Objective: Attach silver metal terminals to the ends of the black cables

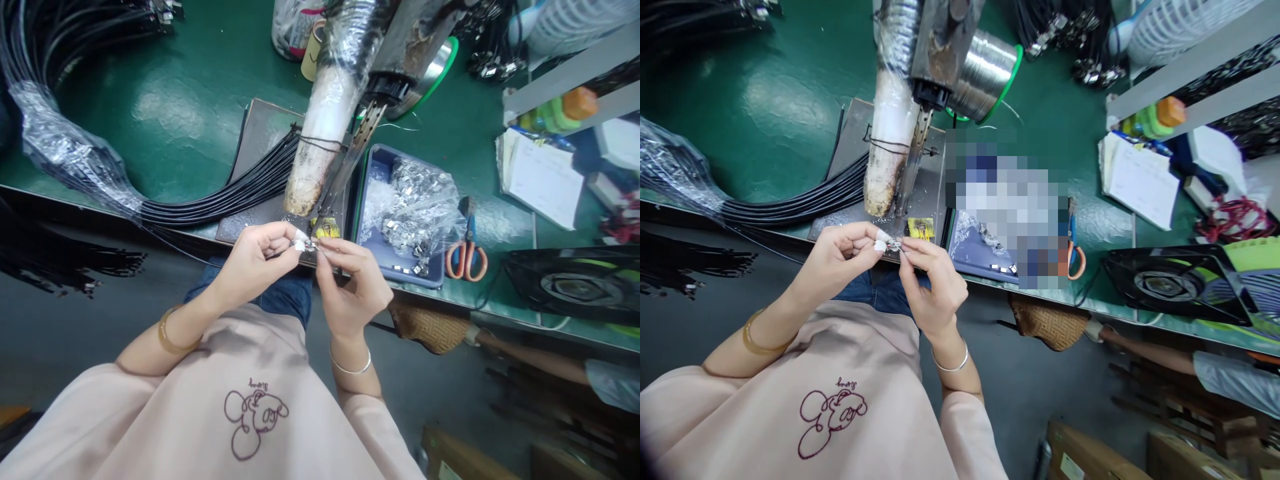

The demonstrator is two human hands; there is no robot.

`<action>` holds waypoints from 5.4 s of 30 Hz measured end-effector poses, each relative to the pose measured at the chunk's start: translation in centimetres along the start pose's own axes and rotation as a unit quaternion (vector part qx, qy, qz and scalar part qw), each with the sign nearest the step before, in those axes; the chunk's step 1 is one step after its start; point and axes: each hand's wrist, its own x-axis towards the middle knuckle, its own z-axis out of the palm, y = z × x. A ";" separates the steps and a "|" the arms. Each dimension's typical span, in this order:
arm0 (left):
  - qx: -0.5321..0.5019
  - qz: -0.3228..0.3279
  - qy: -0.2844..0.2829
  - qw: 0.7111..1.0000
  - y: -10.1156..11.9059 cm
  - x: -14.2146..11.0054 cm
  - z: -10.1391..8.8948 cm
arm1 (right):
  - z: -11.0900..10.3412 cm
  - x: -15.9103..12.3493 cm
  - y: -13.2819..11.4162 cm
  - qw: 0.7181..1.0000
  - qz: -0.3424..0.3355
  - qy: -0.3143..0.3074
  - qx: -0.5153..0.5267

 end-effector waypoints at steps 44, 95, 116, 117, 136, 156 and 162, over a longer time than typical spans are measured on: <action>0.078 0.043 0.029 0.996 -0.1 0.2 0.6 | 0.1 0.2 0.3 0.999 -0.023 -0.011 -0.038; -0.017 -0.055 -0.112 0.992 0.4 -1.0 -1.3 | -1.3 0.8 0.0 0.986 0.096 -0.087 0.107; -0.045 -0.016 -0.109 0.993 0.4 -1.2 -0.5 | -7.4 4.8 5.7 0.937 0.209 -0.242 -0.141; -0.048 -0.011 -0.080 0.996 0.1 -1.1 -0.3 | -7.2 4.6 4.9 0.947 0.210 -0.196 -0.143; 0.174 0.172 0.089 0.966 -1.6 -1.4 1.3 | -0.8 0.2 -0.9 0.969 0.222 -0.013 0.106; 0.185 0.214 0.075 0.956 -1.7 -1.5 1.1 | -0.5 -0.4 -1.4 0.977 0.194 -0.034 0.081; 0.087 0.072 -0.005 0.994 -1.1 -1.5 0.3 | -0.5 -0.6 -1.0 0.986 0.146 0.009 0.075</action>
